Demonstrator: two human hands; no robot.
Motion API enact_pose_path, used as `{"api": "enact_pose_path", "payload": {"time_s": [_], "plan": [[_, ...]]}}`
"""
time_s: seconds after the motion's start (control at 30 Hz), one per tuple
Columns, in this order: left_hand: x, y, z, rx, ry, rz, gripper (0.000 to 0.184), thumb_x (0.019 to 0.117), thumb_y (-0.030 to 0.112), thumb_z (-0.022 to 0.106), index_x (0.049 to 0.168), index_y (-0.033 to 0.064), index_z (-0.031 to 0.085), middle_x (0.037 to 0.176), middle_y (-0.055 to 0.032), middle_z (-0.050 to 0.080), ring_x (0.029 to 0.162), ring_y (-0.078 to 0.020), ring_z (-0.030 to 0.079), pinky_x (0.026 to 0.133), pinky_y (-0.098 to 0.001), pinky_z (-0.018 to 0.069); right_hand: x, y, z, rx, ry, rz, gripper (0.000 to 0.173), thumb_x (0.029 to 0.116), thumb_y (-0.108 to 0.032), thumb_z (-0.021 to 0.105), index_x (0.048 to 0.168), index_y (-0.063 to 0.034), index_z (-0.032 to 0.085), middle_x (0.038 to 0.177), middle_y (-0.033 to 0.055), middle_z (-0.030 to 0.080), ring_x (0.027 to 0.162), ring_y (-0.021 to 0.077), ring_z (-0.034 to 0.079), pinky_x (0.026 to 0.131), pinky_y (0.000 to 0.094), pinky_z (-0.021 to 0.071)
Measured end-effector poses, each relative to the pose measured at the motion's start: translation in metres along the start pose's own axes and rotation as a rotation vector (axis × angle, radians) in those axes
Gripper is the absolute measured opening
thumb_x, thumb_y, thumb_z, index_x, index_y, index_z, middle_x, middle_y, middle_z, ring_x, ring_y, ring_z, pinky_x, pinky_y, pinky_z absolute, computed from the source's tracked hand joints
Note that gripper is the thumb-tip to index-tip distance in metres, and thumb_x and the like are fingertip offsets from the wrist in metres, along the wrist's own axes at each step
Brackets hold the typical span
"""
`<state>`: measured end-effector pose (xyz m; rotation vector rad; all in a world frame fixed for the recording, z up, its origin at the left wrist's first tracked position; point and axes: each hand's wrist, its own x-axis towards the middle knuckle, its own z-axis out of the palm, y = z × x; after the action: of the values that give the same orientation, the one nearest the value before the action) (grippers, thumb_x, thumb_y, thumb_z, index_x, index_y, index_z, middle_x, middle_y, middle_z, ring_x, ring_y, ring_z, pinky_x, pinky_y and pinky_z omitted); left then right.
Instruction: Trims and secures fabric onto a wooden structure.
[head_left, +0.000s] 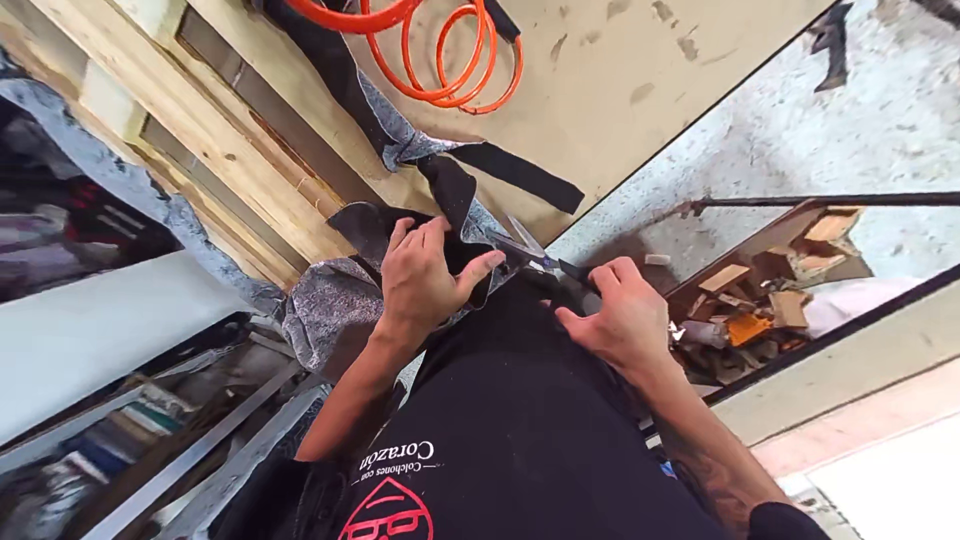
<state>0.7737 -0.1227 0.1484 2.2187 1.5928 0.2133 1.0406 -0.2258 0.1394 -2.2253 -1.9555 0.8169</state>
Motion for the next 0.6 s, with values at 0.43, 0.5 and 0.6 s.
{"api": "enact_pose_path", "payload": {"time_s": [0.43,0.5,0.6], "plan": [[-0.010,0.022,0.036,-0.269,0.283,-0.328,0.035,0.1060,0.028,0.056,0.082,0.0047,0.066,0.071,-0.0016,0.062,0.064,-0.0082,0.060,0.062,-0.0288,0.0518,0.003,0.005,0.032,0.101,0.106,-0.117,0.055,0.0778,-0.052,0.075,0.096,-0.0008,0.066,0.100,0.0213,0.063,0.087,0.0404,0.066,0.068,0.0565,0.0519],[-0.013,0.024,0.044,-0.292,0.299,-0.377,0.036,0.1081,0.030,0.051,0.087,0.0053,0.066,0.064,0.0001,0.059,0.058,-0.0068,0.059,0.058,-0.0279,0.0523,0.006,0.004,0.034,0.108,0.111,-0.115,0.055,0.0777,-0.051,0.075,0.096,-0.0009,0.066,0.101,0.0217,0.063,0.090,0.0406,0.065,0.070,0.0570,0.0517],[-0.025,0.027,0.064,-0.330,0.382,-0.361,0.034,0.1088,0.025,0.050,0.090,0.0017,0.065,0.064,-0.0009,0.060,0.058,-0.0059,0.060,0.058,-0.0261,0.0539,0.015,-0.010,0.036,0.127,0.119,-0.104,0.052,0.0771,-0.048,0.076,0.098,-0.0013,0.067,0.104,0.0216,0.063,0.093,0.0404,0.066,0.070,0.0564,0.0524]]}}
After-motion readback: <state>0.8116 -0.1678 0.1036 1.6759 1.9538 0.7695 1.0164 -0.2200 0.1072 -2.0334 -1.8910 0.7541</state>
